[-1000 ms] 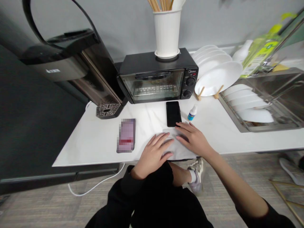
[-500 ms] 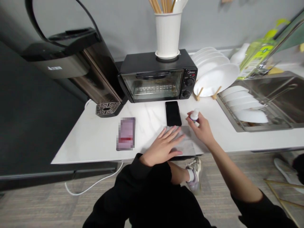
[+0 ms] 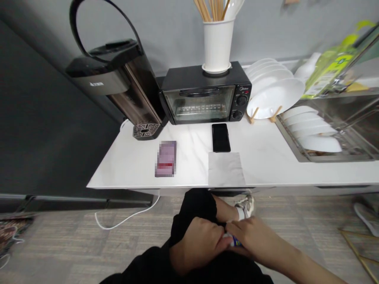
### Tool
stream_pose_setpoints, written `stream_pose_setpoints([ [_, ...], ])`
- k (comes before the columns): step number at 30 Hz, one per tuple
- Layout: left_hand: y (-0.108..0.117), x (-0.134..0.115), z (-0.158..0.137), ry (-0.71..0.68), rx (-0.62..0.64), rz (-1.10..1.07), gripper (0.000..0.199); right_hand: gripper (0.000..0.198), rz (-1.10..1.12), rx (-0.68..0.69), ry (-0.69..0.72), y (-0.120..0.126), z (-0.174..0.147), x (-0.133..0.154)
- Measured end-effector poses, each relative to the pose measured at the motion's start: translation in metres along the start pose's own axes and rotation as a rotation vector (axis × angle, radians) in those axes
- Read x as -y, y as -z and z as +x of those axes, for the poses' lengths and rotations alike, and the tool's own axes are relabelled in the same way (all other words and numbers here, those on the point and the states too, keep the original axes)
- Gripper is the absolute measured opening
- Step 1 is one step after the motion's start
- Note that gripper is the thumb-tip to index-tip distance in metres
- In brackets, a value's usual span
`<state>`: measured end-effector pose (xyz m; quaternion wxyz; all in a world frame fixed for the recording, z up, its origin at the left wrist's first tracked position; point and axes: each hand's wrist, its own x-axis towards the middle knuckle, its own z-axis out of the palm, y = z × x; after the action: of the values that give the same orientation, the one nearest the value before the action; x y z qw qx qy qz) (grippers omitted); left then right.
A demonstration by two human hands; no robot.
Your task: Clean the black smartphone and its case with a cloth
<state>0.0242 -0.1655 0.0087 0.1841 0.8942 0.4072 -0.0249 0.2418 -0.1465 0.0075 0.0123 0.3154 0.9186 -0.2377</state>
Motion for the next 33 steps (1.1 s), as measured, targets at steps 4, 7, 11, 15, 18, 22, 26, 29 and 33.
stream_pose_setpoints([
  [4, -0.017, -0.016, -0.032, -0.030, -0.084, 0.012, 0.042, 0.027, -0.034, -0.012, 0.090, -0.020, -0.021, 0.015],
  [7, -0.016, -0.025, -0.044, -0.041, -0.197, 0.015, 0.043, 0.029, -0.068, -0.067, 0.126, -0.019, -0.026, 0.029],
  [11, -0.005, -0.033, -0.042, -0.072, -0.349, 0.012, 0.055, 0.023, -0.118, -0.143, 0.168, -0.012, -0.021, 0.043],
  [15, 0.013, -0.001, -0.056, -0.063, -0.432, 0.043, 0.060, 0.018, -0.052, -0.304, 0.059, 0.008, -0.045, 0.002],
  [18, 0.028, 0.056, -0.088, 0.219, -0.501, 0.078, 0.058, 0.018, 0.116, -0.425, -0.305, 0.031, -0.087, -0.061],
  [22, 0.022, 0.101, -0.107, 0.454, -0.431, -0.110, 0.057, 0.032, 1.071, -0.597, -0.493, 0.040, -0.107, -0.102],
  [26, -0.008, 0.071, -0.073, 0.354, -0.333, -0.310, 0.058, 0.050, 1.422, -0.645, -0.352, 0.020, -0.065, -0.078],
  [29, -0.028, 0.043, -0.047, 0.276, -0.272, -0.329, 0.055, 0.044, 1.563, -0.654, -0.285, 0.012, -0.032, -0.060],
  [33, -0.043, 0.034, -0.030, 0.231, -0.223, -0.310, 0.055, 0.031, 1.662, -0.641, -0.180, 0.020, -0.010, -0.054],
])
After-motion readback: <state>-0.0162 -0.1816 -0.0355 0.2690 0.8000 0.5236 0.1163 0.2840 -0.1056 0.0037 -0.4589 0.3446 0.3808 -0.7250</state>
